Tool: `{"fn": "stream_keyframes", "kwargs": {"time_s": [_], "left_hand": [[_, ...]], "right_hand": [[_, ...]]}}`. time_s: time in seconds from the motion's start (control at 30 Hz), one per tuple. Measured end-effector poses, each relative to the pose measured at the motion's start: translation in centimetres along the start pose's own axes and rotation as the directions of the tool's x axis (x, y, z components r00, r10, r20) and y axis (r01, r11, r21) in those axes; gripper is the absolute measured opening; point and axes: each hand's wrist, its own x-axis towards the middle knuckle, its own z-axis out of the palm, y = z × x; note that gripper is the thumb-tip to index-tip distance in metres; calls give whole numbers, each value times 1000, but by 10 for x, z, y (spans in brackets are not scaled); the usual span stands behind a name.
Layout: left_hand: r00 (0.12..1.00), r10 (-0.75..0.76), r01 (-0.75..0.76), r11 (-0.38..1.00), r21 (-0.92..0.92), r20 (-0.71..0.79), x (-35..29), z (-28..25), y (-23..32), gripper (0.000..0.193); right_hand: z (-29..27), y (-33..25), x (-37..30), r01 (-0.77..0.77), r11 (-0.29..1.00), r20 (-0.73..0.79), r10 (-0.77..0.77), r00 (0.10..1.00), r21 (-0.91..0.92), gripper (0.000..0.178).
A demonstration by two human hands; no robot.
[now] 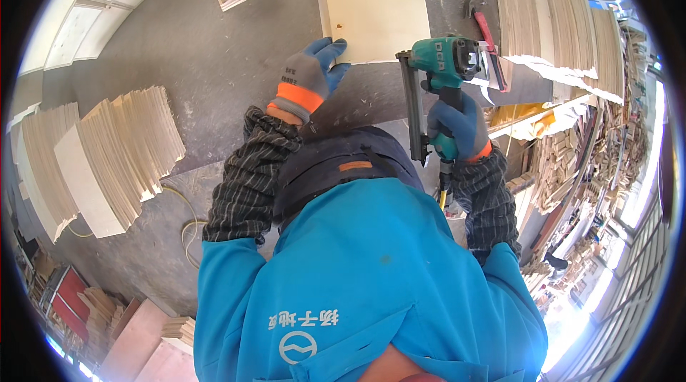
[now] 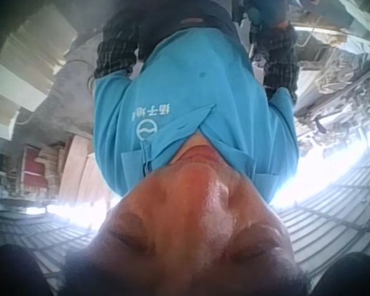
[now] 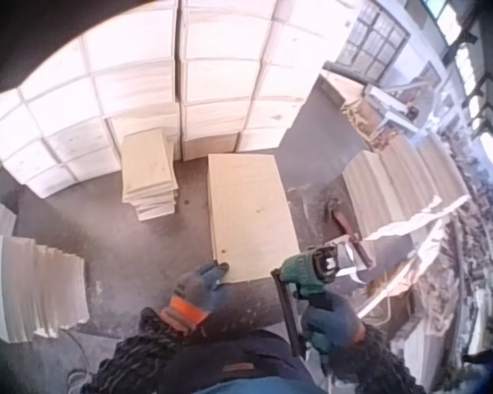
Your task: The recorder uses a pneumatic nail gun and a hammer to assemble rectangular wooden components into boxes.
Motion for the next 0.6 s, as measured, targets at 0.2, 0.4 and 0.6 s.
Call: {"fn": "stream_keyframes", "kwargs": {"time_s": [0.2,0.4,0.6], "left_hand": [[1000,-26,26,1000,-9,11,-1,1,-2,42],[1000,-18,18,999,35,18,1,-2,4,42],[999,-27,26,999,33,24,1,-2,6,43]], "right_hand": [[7,0,4,5,999,11,-5,1000,34,57],[5,6,7,9,1000,22,-9,1000,23,57],[4,3,7,18,1000,25,-18,1000,-7,56]]}}
